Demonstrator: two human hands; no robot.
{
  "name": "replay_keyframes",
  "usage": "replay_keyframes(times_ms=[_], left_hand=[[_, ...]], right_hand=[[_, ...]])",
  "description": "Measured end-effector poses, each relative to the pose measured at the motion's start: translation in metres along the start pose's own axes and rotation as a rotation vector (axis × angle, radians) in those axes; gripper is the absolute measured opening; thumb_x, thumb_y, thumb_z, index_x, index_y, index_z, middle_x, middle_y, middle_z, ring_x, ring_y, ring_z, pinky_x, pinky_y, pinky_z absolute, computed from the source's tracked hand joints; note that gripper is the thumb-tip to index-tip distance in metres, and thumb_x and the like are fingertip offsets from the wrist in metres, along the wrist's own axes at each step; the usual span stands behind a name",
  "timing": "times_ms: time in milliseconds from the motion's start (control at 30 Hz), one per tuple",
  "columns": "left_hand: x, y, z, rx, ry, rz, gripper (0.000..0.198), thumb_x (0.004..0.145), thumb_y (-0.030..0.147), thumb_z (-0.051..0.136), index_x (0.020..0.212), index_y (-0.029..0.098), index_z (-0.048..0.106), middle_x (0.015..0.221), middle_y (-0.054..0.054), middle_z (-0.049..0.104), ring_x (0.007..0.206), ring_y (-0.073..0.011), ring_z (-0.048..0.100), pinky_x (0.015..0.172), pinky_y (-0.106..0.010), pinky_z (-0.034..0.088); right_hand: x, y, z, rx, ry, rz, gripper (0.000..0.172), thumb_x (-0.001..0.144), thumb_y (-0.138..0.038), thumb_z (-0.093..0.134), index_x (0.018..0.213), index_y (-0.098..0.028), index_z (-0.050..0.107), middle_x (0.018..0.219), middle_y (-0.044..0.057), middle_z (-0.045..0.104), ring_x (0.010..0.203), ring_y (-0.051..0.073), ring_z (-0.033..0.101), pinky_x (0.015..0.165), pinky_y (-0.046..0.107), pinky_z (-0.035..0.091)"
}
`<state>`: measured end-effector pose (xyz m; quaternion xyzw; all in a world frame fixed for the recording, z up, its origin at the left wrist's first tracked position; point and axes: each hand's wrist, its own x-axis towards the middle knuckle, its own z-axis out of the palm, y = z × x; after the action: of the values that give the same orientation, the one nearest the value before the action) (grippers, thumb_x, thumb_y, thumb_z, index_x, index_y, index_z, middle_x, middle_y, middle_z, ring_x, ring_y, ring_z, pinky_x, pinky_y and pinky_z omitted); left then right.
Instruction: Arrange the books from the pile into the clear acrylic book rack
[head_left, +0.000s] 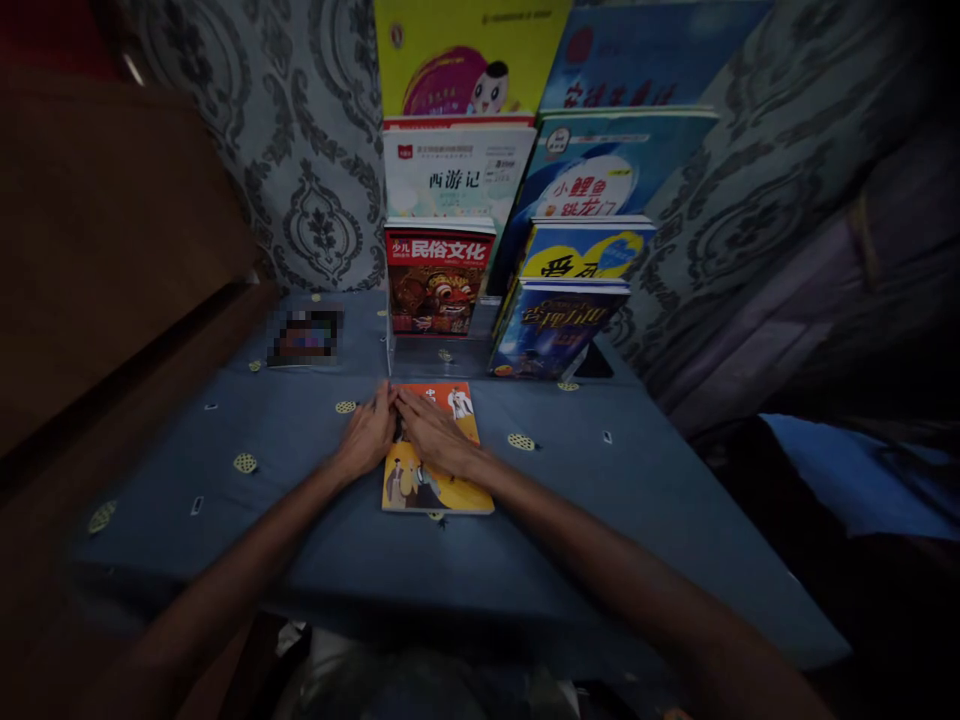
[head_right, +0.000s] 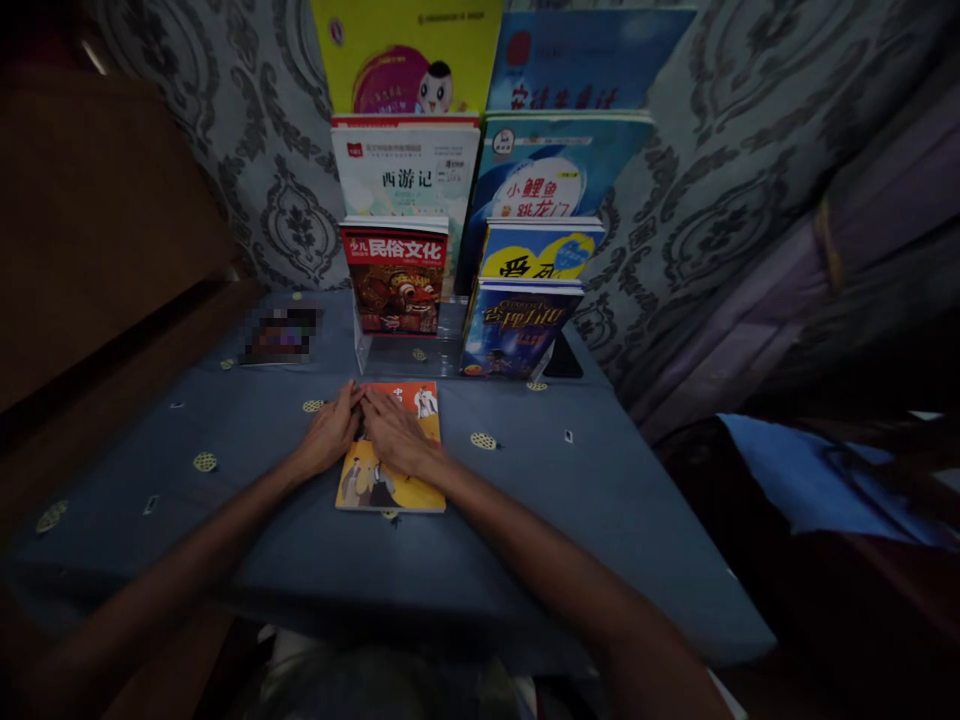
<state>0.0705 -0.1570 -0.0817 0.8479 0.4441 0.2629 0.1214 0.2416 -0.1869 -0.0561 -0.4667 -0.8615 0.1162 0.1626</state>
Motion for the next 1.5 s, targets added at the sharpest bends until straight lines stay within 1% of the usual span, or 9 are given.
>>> replay_keyframes(times_ms=[100, 333, 533, 667, 867, 1000, 1100, 1333, 1500], left_hand=[[0.001, 0.0, 0.002, 0.002, 0.002, -0.006, 0.064, 0.093, 0.016, 0.04, 0.153, 0.011, 0.019, 0.145, -0.02, 0.053, 0.136, -0.0272, 0.049, 0.113, -0.05, 0.038], [0.001, 0.005, 0.001, 0.035, -0.009, -0.052, 0.06, 0.096, 0.018, 0.039, 0.152, 0.012, 0.023, 0.144, -0.019, 0.054, 0.133, -0.0283, 0.052, 0.111, -0.05, 0.039], [0.0, 0.008, -0.002, 0.042, -0.022, -0.056, 0.061, 0.095, 0.018, 0.037, 0.154, 0.013, 0.021, 0.147, -0.017, 0.052, 0.133, -0.027, 0.051, 0.11, -0.048, 0.04], [-0.001, 0.008, -0.004, 0.067, -0.045, -0.058, 0.056, 0.096, 0.018, 0.036, 0.152, 0.014, 0.029, 0.148, -0.016, 0.051, 0.138, -0.026, 0.047, 0.111, -0.048, 0.04], [0.004, 0.01, -0.017, 0.203, -0.154, 0.085, 0.046, 0.098, 0.021, 0.034, 0.141, 0.017, 0.05, 0.151, -0.012, 0.048, 0.147, -0.0251, 0.033, 0.118, -0.052, 0.03], [0.017, 0.021, -0.025, 0.24, -0.32, 0.154, 0.05, 0.101, 0.032, 0.034, 0.147, 0.014, 0.044, 0.157, -0.012, 0.039, 0.15, -0.0248, 0.025, 0.121, -0.051, 0.024], [0.025, 0.033, -0.022, 0.191, -0.433, 0.225, 0.053, 0.102, 0.035, 0.032, 0.152, 0.015, 0.035, 0.161, -0.01, 0.03, 0.152, -0.0217, 0.02, 0.122, -0.048, 0.02], [0.019, 0.066, -0.007, 0.084, -0.504, 0.439, 0.049, 0.104, 0.033, 0.032, 0.152, 0.023, 0.035, 0.16, -0.007, 0.032, 0.151, -0.0194, 0.023, 0.123, -0.052, 0.01], [0.002, 0.08, -0.014, 0.023, -0.54, 0.555, 0.045, 0.104, 0.031, 0.034, 0.149, 0.029, 0.041, 0.157, -0.003, 0.039, 0.15, -0.0174, 0.026, 0.124, -0.049, 0.008]], right_hand=[[0.003, 0.012, -0.001, -0.048, -0.018, -0.003, 0.054, 0.097, -0.019, 0.035, 0.148, -0.004, 0.04, 0.155, 0.02, 0.04, 0.148, 0.025, 0.03, 0.122, 0.048, 0.024], [-0.007, 0.044, 0.0, -0.097, 0.087, 0.113, 0.053, 0.102, -0.034, 0.031, 0.147, -0.009, 0.045, 0.155, 0.017, 0.04, 0.147, 0.025, 0.033, 0.122, 0.046, 0.026], [-0.031, 0.065, -0.007, -0.076, 0.125, 0.142, 0.055, 0.102, -0.034, 0.026, 0.148, -0.009, 0.043, 0.156, 0.017, 0.04, 0.148, 0.025, 0.031, 0.122, 0.049, 0.024], [-0.047, 0.077, -0.01, 0.054, 0.148, 0.174, 0.055, 0.102, -0.039, 0.026, 0.15, -0.016, 0.041, 0.158, 0.013, 0.038, 0.148, 0.025, 0.03, 0.121, 0.052, 0.026], [-0.053, 0.091, -0.013, 0.314, 0.201, 0.145, 0.058, 0.101, -0.052, 0.028, 0.149, -0.023, 0.045, 0.157, 0.009, 0.04, 0.148, 0.024, 0.031, 0.122, 0.051, 0.024], [-0.053, 0.094, -0.015, 0.426, 0.211, 0.164, 0.063, 0.1, -0.06, 0.028, 0.15, -0.027, 0.042, 0.157, 0.006, 0.041, 0.147, 0.023, 0.033, 0.122, 0.049, 0.024], [-0.053, 0.095, -0.016, 0.449, 0.199, 0.168, 0.066, 0.099, -0.063, 0.027, 0.151, -0.026, 0.039, 0.158, 0.007, 0.04, 0.147, 0.023, 0.034, 0.122, 0.049, 0.024], [-0.053, 0.088, -0.021, 0.377, 0.167, 0.185, 0.06, 0.103, -0.052, 0.025, 0.152, -0.021, 0.038, 0.158, 0.009, 0.039, 0.148, 0.021, 0.031, 0.122, 0.046, 0.026], [-0.054, 0.082, -0.024, 0.336, 0.162, 0.193, 0.054, 0.104, -0.043, 0.026, 0.153, -0.022, 0.036, 0.157, 0.007, 0.04, 0.148, 0.021, 0.031, 0.12, 0.047, 0.028]])
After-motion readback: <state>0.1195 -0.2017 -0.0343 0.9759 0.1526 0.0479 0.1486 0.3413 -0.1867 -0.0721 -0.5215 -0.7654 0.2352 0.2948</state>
